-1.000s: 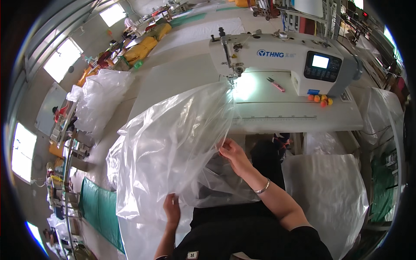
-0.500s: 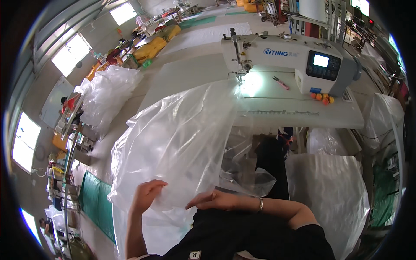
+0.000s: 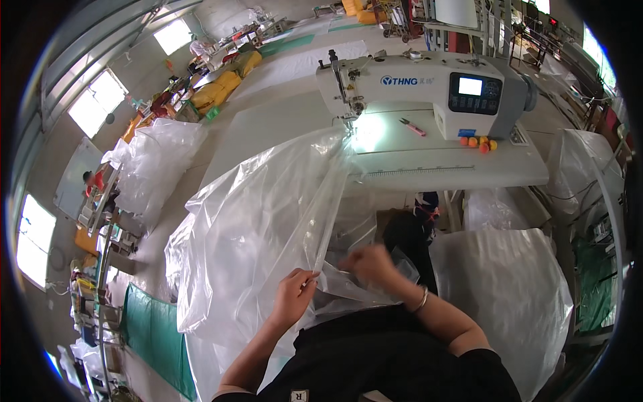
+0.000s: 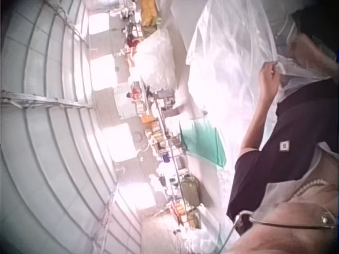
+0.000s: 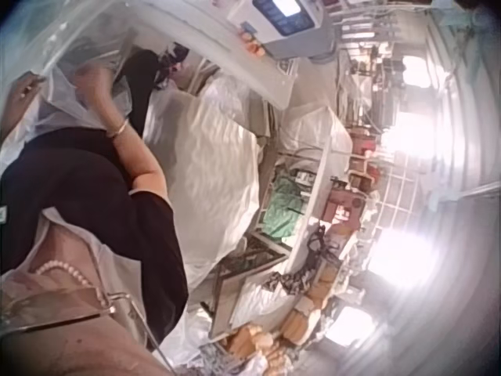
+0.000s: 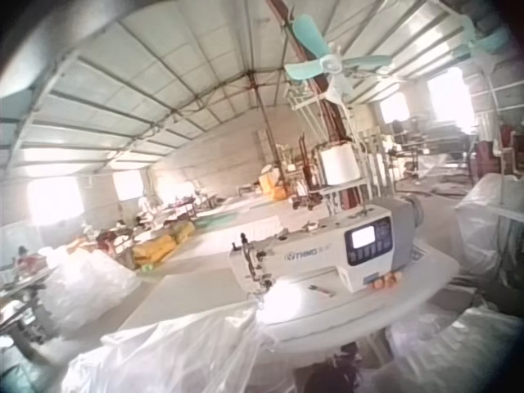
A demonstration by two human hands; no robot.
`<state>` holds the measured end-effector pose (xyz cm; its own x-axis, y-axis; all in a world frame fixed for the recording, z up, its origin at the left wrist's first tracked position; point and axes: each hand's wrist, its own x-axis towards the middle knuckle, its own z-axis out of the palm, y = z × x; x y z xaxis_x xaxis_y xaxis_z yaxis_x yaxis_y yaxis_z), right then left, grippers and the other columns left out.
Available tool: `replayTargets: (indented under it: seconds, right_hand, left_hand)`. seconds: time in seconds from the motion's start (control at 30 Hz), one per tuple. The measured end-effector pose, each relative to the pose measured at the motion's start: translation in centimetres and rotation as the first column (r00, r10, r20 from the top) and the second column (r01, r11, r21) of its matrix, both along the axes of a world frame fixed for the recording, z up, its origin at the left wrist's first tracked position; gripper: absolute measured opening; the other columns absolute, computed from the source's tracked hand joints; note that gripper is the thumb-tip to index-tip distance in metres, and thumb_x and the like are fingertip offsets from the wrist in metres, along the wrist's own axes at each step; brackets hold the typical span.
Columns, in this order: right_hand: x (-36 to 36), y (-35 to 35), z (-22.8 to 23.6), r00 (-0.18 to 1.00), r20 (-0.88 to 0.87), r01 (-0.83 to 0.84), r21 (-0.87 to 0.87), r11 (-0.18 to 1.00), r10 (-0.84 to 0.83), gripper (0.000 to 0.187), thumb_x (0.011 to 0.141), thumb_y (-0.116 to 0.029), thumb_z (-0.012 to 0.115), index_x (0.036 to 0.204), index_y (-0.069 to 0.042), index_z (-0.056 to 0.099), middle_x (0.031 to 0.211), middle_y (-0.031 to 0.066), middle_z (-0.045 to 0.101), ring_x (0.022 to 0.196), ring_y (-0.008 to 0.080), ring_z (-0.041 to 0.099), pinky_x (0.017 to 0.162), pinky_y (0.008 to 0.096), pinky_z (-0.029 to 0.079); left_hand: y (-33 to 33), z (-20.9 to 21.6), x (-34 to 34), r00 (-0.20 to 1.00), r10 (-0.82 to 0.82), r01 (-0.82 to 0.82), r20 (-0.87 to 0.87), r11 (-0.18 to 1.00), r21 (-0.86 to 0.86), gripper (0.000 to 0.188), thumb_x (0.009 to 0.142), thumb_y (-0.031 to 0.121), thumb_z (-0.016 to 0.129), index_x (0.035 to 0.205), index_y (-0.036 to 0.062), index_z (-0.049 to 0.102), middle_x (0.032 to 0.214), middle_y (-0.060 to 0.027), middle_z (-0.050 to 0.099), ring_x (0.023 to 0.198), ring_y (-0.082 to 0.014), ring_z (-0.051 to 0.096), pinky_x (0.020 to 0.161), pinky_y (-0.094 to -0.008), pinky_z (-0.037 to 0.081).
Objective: The person aligns and sews large white plastic sheets using an industrial sewing machine. They repeatedly fold edges, guide the material under the needle, and trim excess plastic with scissors throughout the process.
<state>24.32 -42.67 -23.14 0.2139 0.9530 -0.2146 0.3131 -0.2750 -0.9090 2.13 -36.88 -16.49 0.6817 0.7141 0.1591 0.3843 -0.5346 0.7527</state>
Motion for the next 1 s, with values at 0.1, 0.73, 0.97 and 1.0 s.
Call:
replayTargets:
  seconds: [0.1, 0.73, 0.97, 1.0]
  right_hand:
    - [6.2, 2.7, -6.2, 0.678, 0.104, 0.602, 0.49, 0.63, -0.728, 0.037, 0.073, -0.021, 0.081, 0.096, 0.003, 0.065, 0.097, 0.0164, 0.068, 0.091, 0.018, 0.065, 0.076, 0.0309, 0.051]
    - [-4.0, -6.7, 3.9, 0.895, 0.445, -0.288, 0.562, 0.776, 0.01, 0.014, 0.078, -0.015, 0.07, 0.077, -0.006, 0.059, 0.065, 0.0128, 0.06, 0.062, 0.0352, 0.061, 0.057, 0.0435, 0.049]
    - [1.7, -3.3, 3.0, 0.932, -0.098, -0.274, 0.44, 0.855, 0.349, 0.018, 0.088, -0.016, 0.06, 0.097, -0.001, 0.064, 0.085, 0.0087, 0.068, 0.076, 0.0132, 0.065, 0.07, 0.0305, 0.051]
    - [2.9, -1.3, 2.9, 0.916, -0.401, 0.137, 0.273, 0.952, -0.017, 0.021, 0.093, -0.017, 0.053, 0.1, -0.002, 0.065, 0.088, 0.009, 0.068, 0.081, 0.0147, 0.064, 0.074, 0.0313, 0.051]
  left_hand:
    - [-0.7, 1.3, 1.3, 0.997, -0.069, 0.071, 0.043, 0.995, -0.063, 0.023, 0.087, 0.002, 0.057, 0.107, -0.0027, 0.065, 0.082, -0.0125, 0.06, 0.065, -0.0181, 0.056, 0.062, -0.0271, 0.044]
    - [-2.4, 0.6, 4.4, 0.98, -0.182, 0.194, 0.074, 0.957, -0.215, 0.016, 0.093, 0.009, 0.057, 0.1, -0.0043, 0.06, 0.075, -0.0109, 0.059, 0.067, -0.0156, 0.056, 0.06, -0.0279, 0.045]
    - [-1.6, 3.1, 3.9, 0.994, -0.111, 0.111, 0.008, 0.982, -0.152, 0.009, 0.087, 0.006, 0.06, 0.092, -0.0013, 0.061, 0.072, -0.0114, 0.059, 0.06, -0.0153, 0.054, 0.057, -0.0287, 0.044]
    - [-1.5, 4.1, 4.0, 0.992, -0.122, 0.122, -0.002, 0.99, -0.064, 0.008, 0.085, 0.005, 0.061, 0.09, -0.001, 0.061, 0.072, -0.0124, 0.06, 0.06, -0.0176, 0.056, 0.056, -0.03, 0.045]
